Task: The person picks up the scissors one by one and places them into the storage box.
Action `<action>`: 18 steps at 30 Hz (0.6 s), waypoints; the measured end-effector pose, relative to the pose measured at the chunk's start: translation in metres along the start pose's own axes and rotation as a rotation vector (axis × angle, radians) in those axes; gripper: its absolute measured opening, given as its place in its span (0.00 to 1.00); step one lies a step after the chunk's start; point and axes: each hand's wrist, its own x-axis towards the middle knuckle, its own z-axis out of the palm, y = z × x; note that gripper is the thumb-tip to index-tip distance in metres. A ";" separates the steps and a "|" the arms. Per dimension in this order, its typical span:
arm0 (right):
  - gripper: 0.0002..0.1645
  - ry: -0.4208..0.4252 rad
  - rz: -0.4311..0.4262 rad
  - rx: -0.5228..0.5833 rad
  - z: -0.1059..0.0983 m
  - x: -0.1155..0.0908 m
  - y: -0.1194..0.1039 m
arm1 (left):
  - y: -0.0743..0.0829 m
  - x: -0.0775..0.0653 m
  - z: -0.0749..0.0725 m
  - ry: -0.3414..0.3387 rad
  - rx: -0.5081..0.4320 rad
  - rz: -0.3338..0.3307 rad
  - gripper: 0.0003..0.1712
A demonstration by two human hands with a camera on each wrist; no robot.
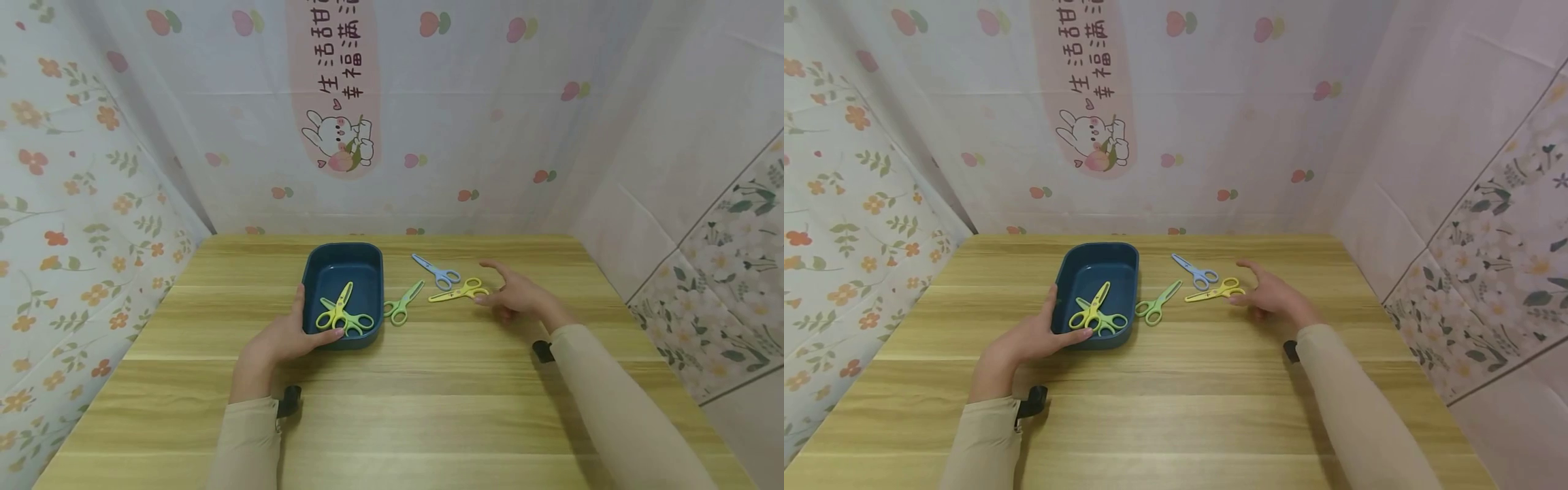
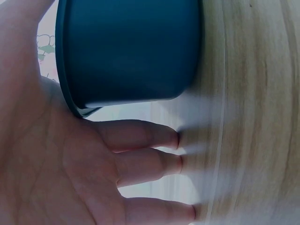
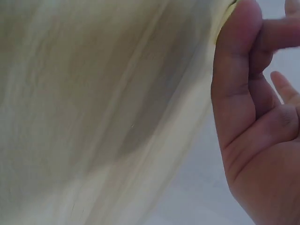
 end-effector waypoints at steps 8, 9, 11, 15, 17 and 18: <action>0.61 -0.025 0.041 0.015 -0.005 0.012 0.008 | 0.001 -0.003 0.000 -0.004 -0.013 -0.004 0.84; 0.61 -0.028 0.045 0.026 -0.005 0.013 0.009 | 0.001 -0.003 0.000 -0.003 -0.013 -0.004 0.84; 0.61 -0.032 0.050 0.040 -0.006 0.014 0.010 | 0.001 -0.003 0.000 0.000 -0.015 -0.001 0.83; 0.61 -0.049 0.036 0.025 -0.008 0.015 0.013 | 0.002 -0.003 0.000 0.002 -0.018 0.002 0.83; 0.60 -0.066 0.024 0.016 -0.009 0.017 0.014 | 0.003 -0.003 0.000 0.001 -0.015 0.003 0.83; 0.60 -0.072 0.019 0.013 -0.010 0.017 0.015 | 0.003 -0.003 -0.001 0.001 -0.014 0.003 0.83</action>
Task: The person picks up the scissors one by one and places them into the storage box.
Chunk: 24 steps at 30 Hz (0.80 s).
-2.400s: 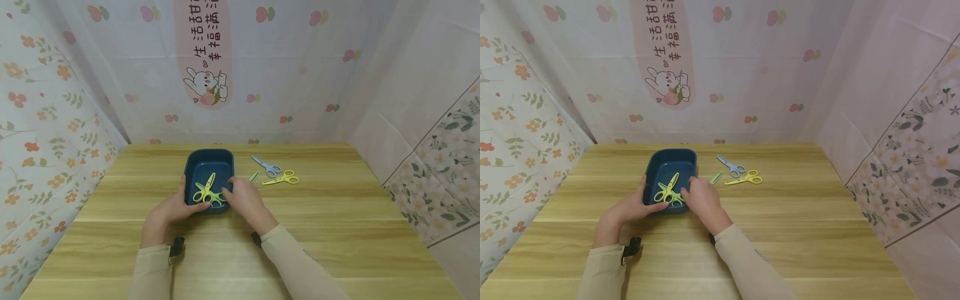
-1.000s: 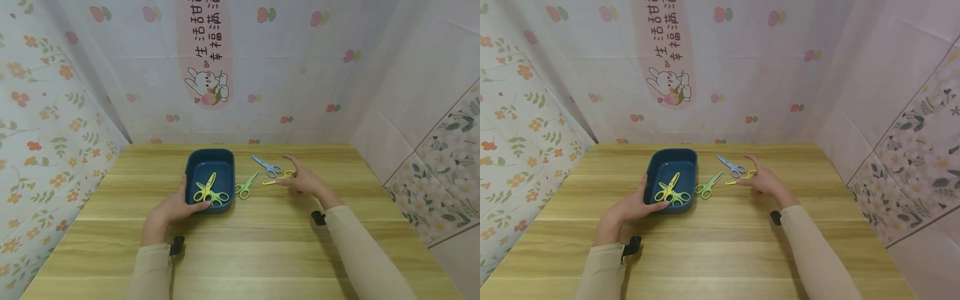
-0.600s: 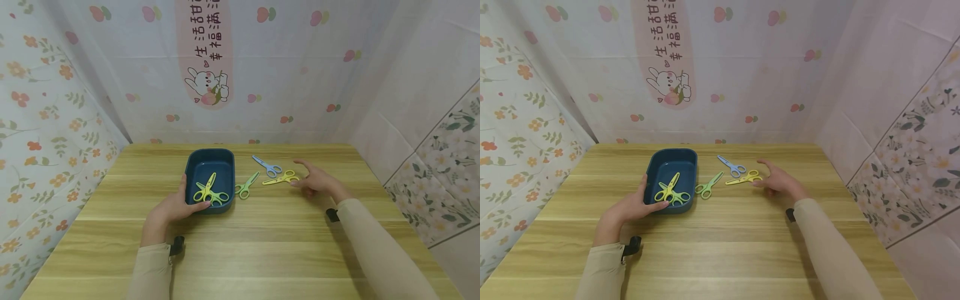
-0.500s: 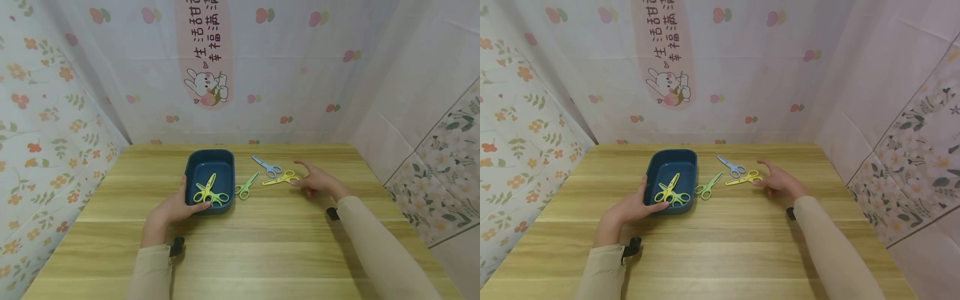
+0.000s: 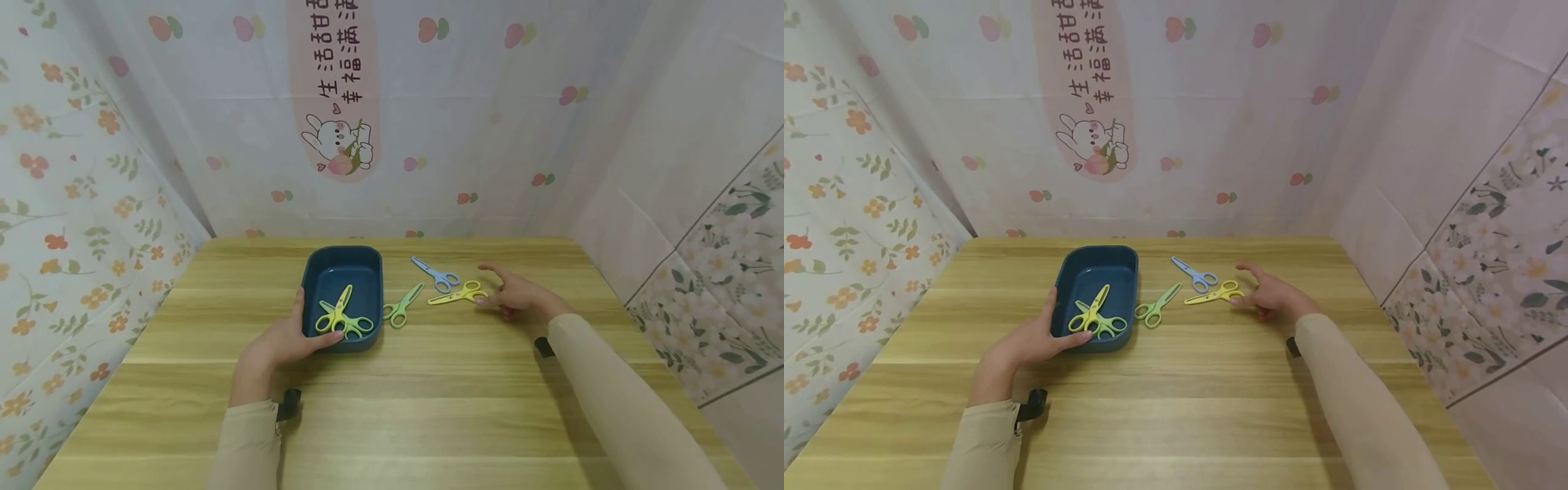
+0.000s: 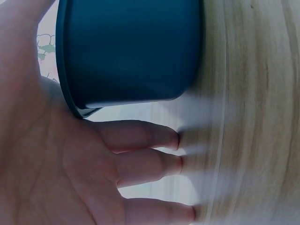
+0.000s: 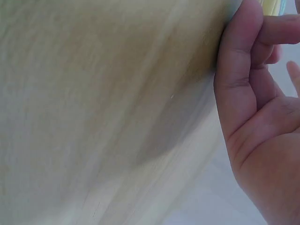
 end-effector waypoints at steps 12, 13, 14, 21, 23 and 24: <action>0.57 -0.055 0.005 0.012 0.004 0.000 -0.003 | -0.003 0.000 0.002 0.010 0.003 0.008 0.83; 0.57 -0.055 0.006 -0.005 0.004 0.001 -0.003 | -0.003 0.001 0.003 0.010 0.005 0.009 0.83; 0.56 -0.054 0.006 -0.027 0.005 0.001 -0.003 | -0.003 0.001 0.003 0.010 0.005 0.008 0.83; 0.55 -0.058 0.035 -0.122 0.007 0.007 -0.004 | -0.003 0.000 0.003 0.002 -0.008 0.002 0.82; 0.55 -0.064 0.047 -0.129 0.007 0.008 -0.005 | -0.003 0.000 0.002 0.003 -0.006 0.006 0.82; 0.55 -0.067 0.049 -0.136 0.007 0.009 -0.005 | -0.003 0.000 0.002 0.004 -0.003 0.007 0.82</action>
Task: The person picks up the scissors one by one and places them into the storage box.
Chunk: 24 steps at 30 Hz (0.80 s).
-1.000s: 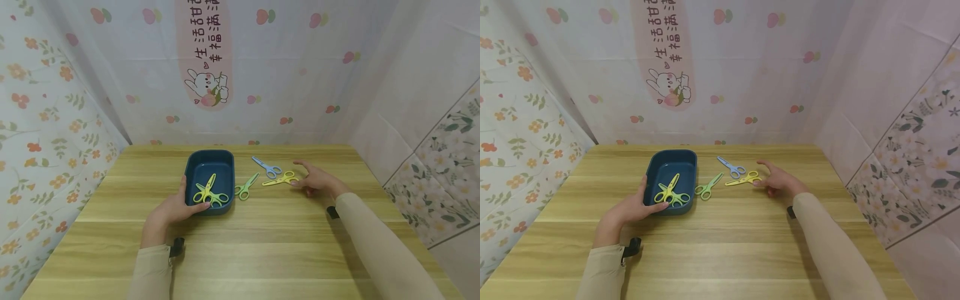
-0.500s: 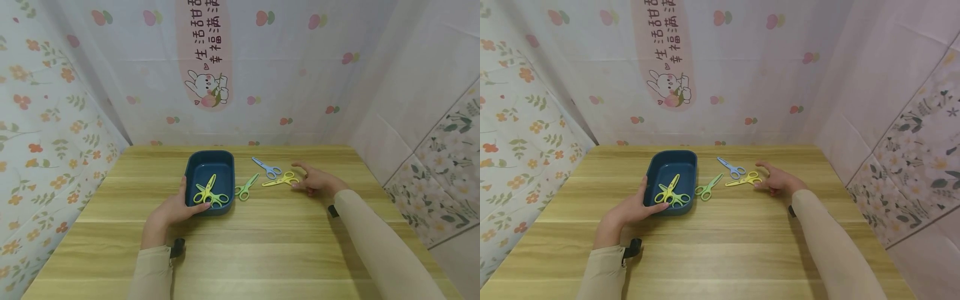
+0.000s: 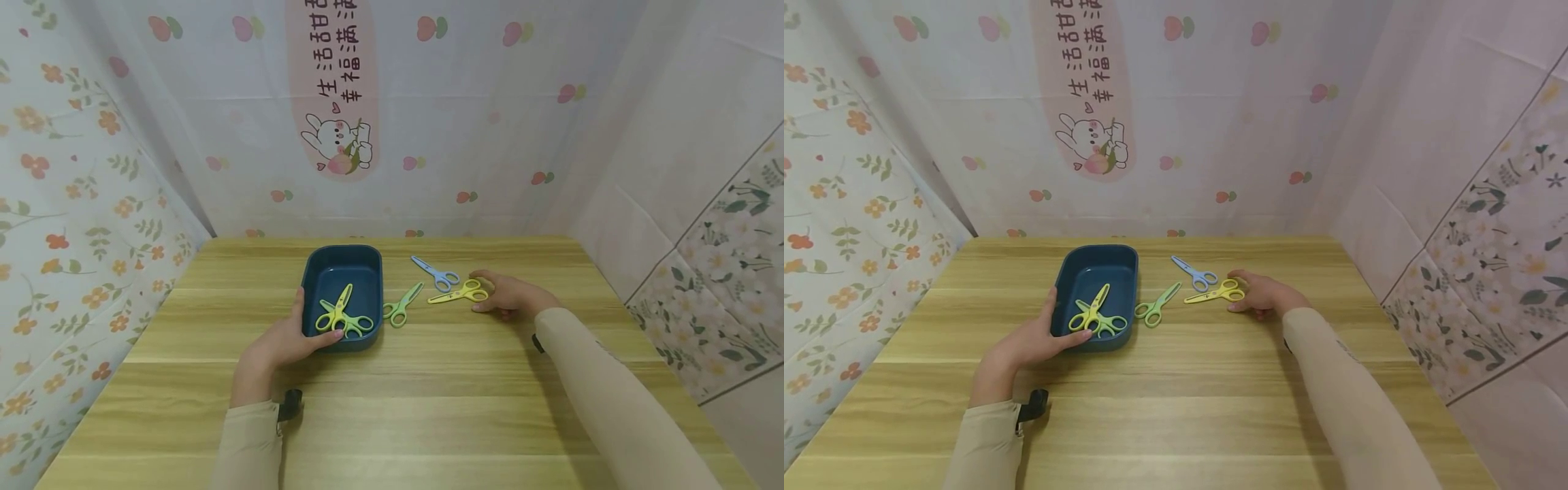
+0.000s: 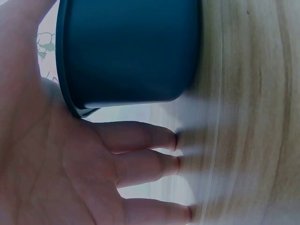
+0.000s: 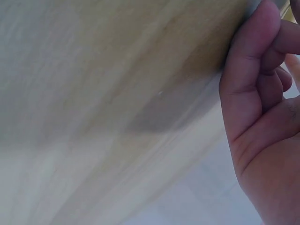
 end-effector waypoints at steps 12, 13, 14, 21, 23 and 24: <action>0.51 0.010 0.023 -0.062 0.000 0.003 -0.002 | 0.002 -0.001 -0.002 -0.004 0.018 0.004 0.82; 0.51 0.005 0.024 -0.064 0.000 0.003 -0.002 | 0.002 0.000 -0.001 -0.004 0.016 0.003 0.82; 0.50 0.002 0.026 -0.066 0.000 0.002 -0.002 | 0.001 0.000 -0.001 -0.003 0.013 0.001 0.82; 0.48 0.004 0.024 -0.064 0.002 0.001 -0.004 | -0.001 0.002 0.002 0.003 0.018 -0.014 0.82; 0.48 0.003 0.022 -0.062 0.002 0.001 -0.005 | -0.001 0.001 0.001 0.002 0.019 -0.018 0.82; 0.48 0.002 0.023 -0.068 0.002 0.001 -0.005 | -0.001 0.001 0.001 0.002 0.016 -0.018 0.82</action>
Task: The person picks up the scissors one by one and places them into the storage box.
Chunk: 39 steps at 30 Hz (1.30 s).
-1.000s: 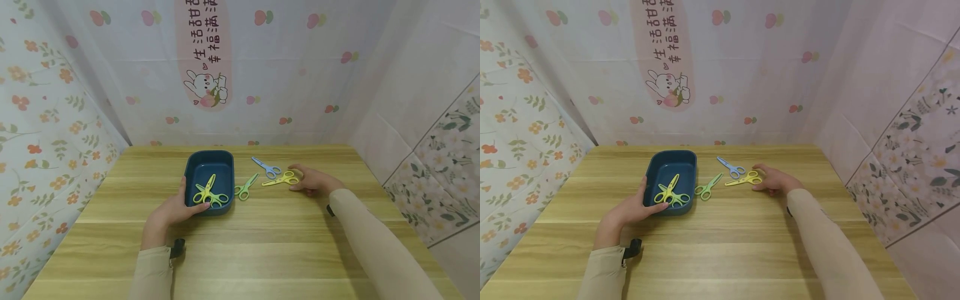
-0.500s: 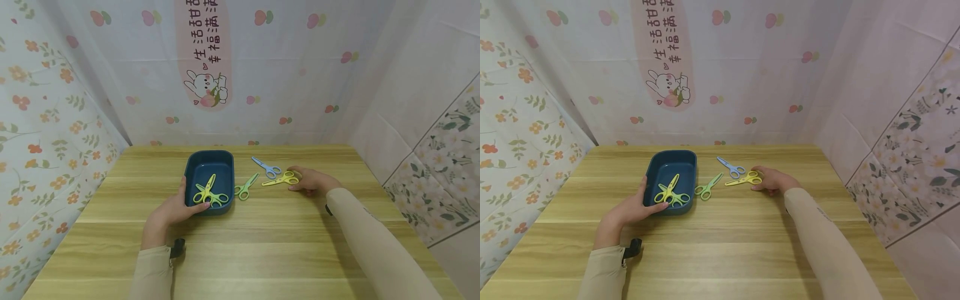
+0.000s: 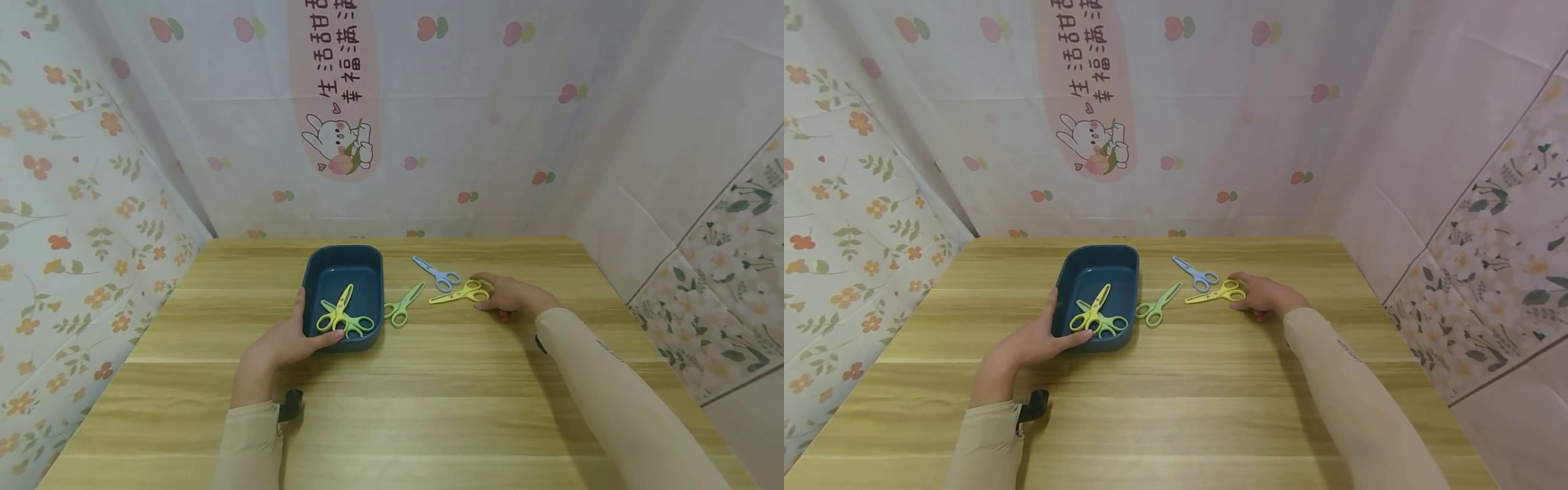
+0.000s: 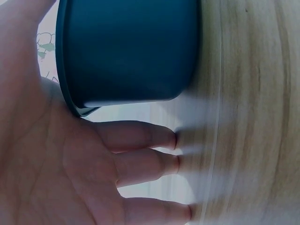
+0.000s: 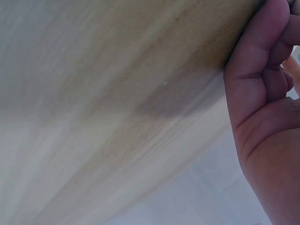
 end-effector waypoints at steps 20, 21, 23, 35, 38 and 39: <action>0.50 0.193 -0.410 -0.460 0.015 -0.007 0.000 | -0.001 0.000 -0.002 -0.006 -0.007 0.012 0.82; 0.50 0.216 -0.429 -0.481 0.016 -0.008 -0.001 | -0.001 0.000 -0.002 -0.006 -0.009 0.014 0.82; 0.50 0.248 -0.450 -0.505 0.014 -0.013 -0.003 | -0.001 0.000 -0.002 -0.003 -0.007 0.018 0.82; 0.46 0.273 -0.546 -0.650 -0.004 -0.054 -0.047 | 0.001 -0.001 -0.001 -0.011 -0.005 0.013 0.82; 0.45 0.300 -0.583 -0.660 -0.009 -0.064 -0.059 | 0.001 -0.001 -0.002 -0.010 -0.011 0.016 0.82; 0.45 0.311 -0.594 -0.663 -0.010 -0.067 -0.062 | 0.000 -0.001 -0.001 -0.012 -0.016 0.016 0.82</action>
